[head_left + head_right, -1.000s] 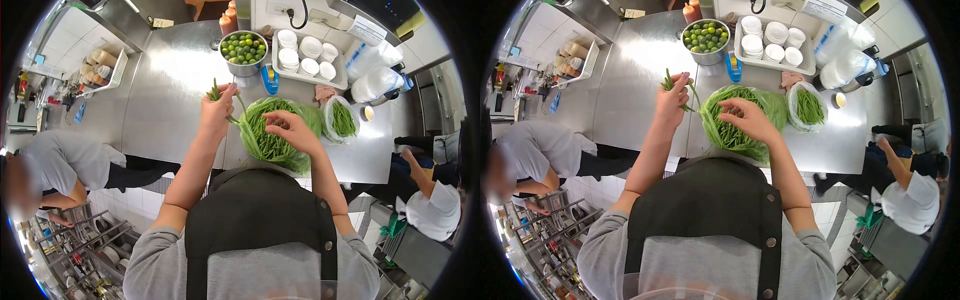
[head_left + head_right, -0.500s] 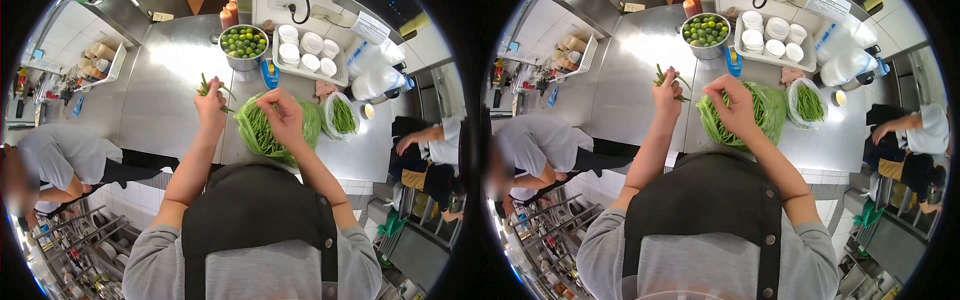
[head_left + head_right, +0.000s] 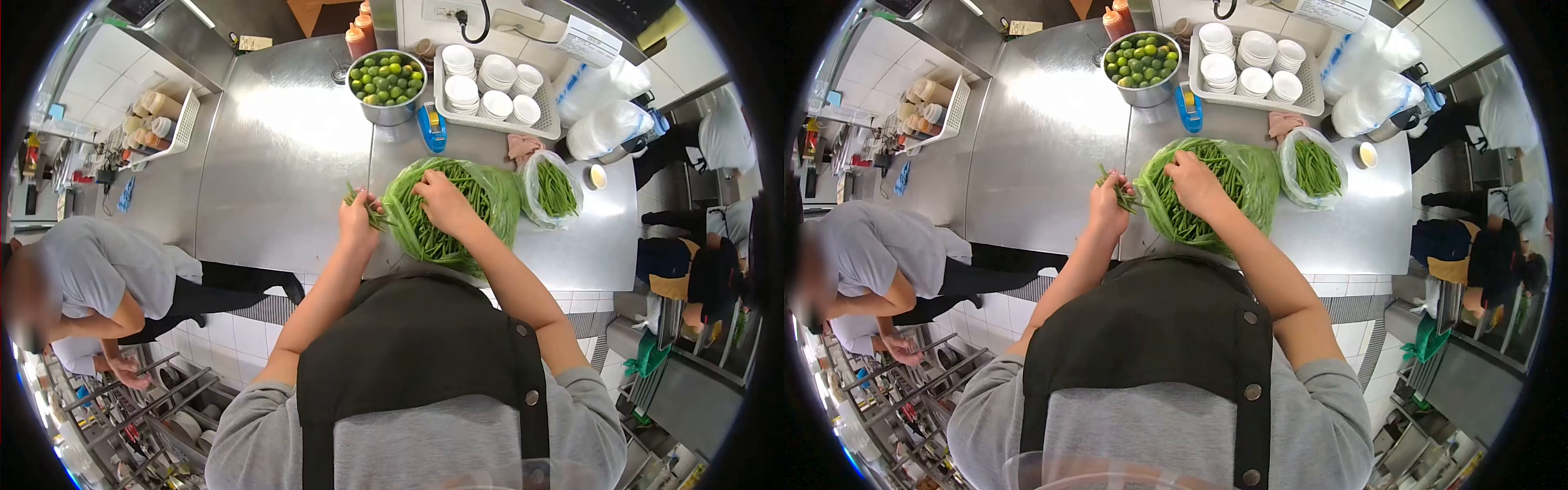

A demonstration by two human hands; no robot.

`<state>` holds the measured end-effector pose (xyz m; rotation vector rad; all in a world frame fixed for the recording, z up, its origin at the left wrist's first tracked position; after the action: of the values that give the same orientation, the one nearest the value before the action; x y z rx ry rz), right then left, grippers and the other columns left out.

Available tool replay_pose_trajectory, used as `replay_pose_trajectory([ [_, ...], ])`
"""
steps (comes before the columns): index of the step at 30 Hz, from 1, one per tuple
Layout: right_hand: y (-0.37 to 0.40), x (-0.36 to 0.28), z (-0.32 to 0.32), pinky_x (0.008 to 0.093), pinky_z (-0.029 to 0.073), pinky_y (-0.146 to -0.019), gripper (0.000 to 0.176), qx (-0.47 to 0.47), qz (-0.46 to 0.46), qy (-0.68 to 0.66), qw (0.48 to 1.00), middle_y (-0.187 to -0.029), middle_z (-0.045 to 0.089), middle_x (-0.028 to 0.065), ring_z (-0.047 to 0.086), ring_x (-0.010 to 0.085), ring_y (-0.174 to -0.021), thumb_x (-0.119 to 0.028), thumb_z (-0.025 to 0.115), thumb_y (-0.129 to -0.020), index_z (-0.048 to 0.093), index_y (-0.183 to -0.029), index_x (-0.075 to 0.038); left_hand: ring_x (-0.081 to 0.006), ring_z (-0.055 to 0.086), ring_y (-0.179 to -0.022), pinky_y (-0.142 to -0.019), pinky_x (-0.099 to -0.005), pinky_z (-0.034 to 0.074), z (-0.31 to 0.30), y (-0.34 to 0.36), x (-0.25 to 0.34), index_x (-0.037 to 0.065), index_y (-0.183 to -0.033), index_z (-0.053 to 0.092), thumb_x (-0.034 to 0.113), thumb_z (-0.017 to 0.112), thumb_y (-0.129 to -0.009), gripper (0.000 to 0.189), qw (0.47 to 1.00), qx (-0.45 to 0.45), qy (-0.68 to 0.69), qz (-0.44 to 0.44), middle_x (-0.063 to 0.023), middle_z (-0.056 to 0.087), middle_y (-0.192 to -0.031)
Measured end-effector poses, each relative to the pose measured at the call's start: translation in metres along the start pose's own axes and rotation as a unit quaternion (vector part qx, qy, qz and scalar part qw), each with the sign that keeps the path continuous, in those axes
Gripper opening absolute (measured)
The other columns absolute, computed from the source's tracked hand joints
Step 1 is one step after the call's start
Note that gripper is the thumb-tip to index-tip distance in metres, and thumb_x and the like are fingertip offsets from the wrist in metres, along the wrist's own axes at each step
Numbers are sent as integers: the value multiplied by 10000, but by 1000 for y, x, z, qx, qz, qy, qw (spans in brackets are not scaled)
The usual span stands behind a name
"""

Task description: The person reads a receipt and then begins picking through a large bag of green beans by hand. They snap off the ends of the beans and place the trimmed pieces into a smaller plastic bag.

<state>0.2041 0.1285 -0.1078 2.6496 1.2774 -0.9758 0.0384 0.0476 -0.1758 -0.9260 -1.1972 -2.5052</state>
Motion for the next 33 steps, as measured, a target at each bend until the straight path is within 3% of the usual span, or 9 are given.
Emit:
replay_pose_trajectory([
  [5, -11, 10, -12, 354, 491, -741, 89, 4, 52, -134, 990, -869, 576, 110, 591, 246, -805, -38, 690, -829, 669, -903, 6, -68, 417, -555, -497, -230, 345, 11, -4, -1, 79, -1021, 533, 106, 673, -918, 176, 993, -115, -35, -11, 39, 483, -698],
  [10, -20, 6, -63, 288, 459, -672, 106, 43, 146, -232, 961, -835, 615, 74, 553, 129, -713, -89, 674, -892, 705, -923, 8, -29, 341, -521, -490, -222, 292, 65, 37, 14, 24, -1144, 659, 129, 708, -899, 271, 950, -213, -227, -13, 94, 463, -634],
  [14, -14, 20, -48, 324, 436, -644, 124, 49, 213, -457, 862, -792, 614, 94, 576, 178, -695, -93, 669, -882, 706, -947, 6, -18, 412, -556, -518, -206, 321, 92, 53, 15, 5, -1058, 733, 156, 729, -896, 221, 867, -246, -427, 70, 71, 561, -641],
  [18, -14, 2, -70, 389, 470, -680, 68, 123, 128, -198, 964, -821, 602, 120, 598, 273, -753, -46, 647, -862, 656, -880, 19, -22, 422, -541, -499, -222, 321, 92, 34, 2, 25, -950, 768, 178, 735, -899, 165, 868, -267, -403, 116, 63, 585, -652],
  [20, -16, -10, -70, 420, 481, -703, 45, 173, 46, -95, 979, -839, 591, 133, 596, 329, -793, -22, 632, -847, 619, -836, 20, -24, 404, -523, -484, -228, 305, 91, 36, 6, 25, -936, 769, 191, 723, -910, 174, 861, -254, -432, 87, 58, 586, -649],
  [23, -14, 2, -67, 447, 481, -717, 48, 230, 42, -13, 972, -849, 565, 150, 570, 379, -837, -6, 620, -828, 583, -802, 10, -23, 366, -501, -465, -227, 266, 97, 48, 15, 27, -916, 759, 210, 696, -932, 194, 862, -257, -432, 64, 68, 539, -614],
  [26, -1, 41, -46, 420, 493, -713, 174, 70, 171, -15, 983, -858, 593, 154, 592, 344, -801, -102, 713, -800, 576, -821, 3, -16, 331, -484, -453, -214, 227, 95, 49, 23, 29, -911, 727, 218, 661, -958, 206, 903, -262, -339, 27, 87, 450, -575],
  [29, 7, 34, -44, 346, 478, -692, 308, -127, 239, -111, 956, -890, 625, 116, 599, 213, -761, -183, 825, -745, 617, -881, -1, -10, 305, -477, -446, -208, 201, 92, 39, 35, 28, -928, 683, 218, 630, -982, 204, 938, -250, -238, 42, 97, 378, -564],
  [33, 6, -12, -44, 296, 467, -652, 332, -103, 160, -339, 921, -792, 632, 21, 567, 103, -715, -297, 820, -809, 701, -933, -12, -6, 286, -474, -441, -222, 187, 95, 33, 51, 16, -931, 647, 235, 604, -1001, 234, 946, -244, -196, 83, 101, 359, -573],
])
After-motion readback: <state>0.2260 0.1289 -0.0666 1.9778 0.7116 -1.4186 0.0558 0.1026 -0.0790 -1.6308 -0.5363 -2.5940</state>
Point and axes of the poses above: each hand's wrist, its own y-axis away from the middle knuckle, its own z-axis out of the palm, x = y × z, the point moved 6 cm from there along -y, towards the middle knuckle
